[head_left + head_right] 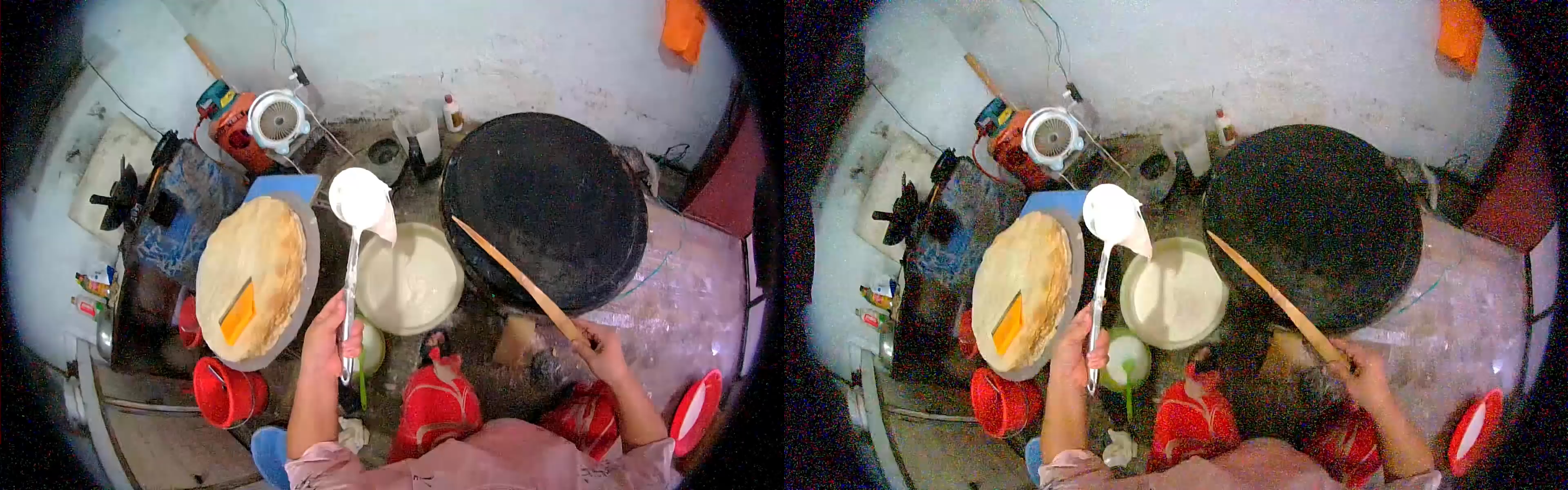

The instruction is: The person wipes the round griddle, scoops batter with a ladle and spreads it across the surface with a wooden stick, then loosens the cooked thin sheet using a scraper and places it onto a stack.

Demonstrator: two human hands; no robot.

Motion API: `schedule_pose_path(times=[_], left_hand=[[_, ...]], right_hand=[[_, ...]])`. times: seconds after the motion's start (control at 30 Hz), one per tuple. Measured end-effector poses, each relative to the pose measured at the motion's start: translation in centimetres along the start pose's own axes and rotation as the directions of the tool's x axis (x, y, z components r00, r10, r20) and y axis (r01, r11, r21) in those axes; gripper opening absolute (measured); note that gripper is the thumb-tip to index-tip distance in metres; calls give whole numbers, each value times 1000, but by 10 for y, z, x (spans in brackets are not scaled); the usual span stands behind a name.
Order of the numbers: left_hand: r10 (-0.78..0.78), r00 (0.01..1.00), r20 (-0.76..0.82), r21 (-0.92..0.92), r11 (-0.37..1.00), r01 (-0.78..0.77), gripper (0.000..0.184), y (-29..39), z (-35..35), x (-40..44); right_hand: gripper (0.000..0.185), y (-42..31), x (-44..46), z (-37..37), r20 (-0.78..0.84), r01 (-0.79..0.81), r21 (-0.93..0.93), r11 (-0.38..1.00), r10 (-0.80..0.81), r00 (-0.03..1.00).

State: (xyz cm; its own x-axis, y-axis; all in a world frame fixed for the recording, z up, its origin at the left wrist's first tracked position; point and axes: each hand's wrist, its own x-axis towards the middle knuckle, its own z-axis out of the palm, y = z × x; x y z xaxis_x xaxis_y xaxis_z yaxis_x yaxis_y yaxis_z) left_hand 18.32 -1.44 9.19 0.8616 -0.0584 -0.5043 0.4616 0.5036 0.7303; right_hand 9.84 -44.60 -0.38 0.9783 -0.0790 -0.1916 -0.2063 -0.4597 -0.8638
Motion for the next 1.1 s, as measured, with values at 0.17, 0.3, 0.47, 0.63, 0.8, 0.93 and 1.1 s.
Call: schedule_pose_path(times=[0.17,0.3,0.47,0.63,0.8,0.93,1.1], left_hand=[[75,985,153,-54,996,-67,31,30,52,32],[88,975,203,-103,992,-68,30,17,93,73],[36,998,43,14,999,-36,22,-27,130,140],[71,988,135,21,997,-75,30,-98,137,190],[11,1000,-20,-39,999,-12,38,-131,137,190],[47,997,-62,-16,999,-48,40,-137,131,186],[123,991,-56,78,990,-119,56,-137,130,175]], right_hand=[[39,-10,15,-11,-9,31,-57,998,-32,999],[39,-11,29,-17,-88,75,-123,990,-86,992],[40,-11,51,-18,-164,129,-170,977,-157,974],[41,-21,81,-12,-186,254,-263,931,-308,933],[38,-23,118,15,-89,266,-313,912,-307,948],[36,-26,123,14,-97,194,-264,945,-226,969],[35,-25,130,15,-138,212,-219,952,-245,960]])
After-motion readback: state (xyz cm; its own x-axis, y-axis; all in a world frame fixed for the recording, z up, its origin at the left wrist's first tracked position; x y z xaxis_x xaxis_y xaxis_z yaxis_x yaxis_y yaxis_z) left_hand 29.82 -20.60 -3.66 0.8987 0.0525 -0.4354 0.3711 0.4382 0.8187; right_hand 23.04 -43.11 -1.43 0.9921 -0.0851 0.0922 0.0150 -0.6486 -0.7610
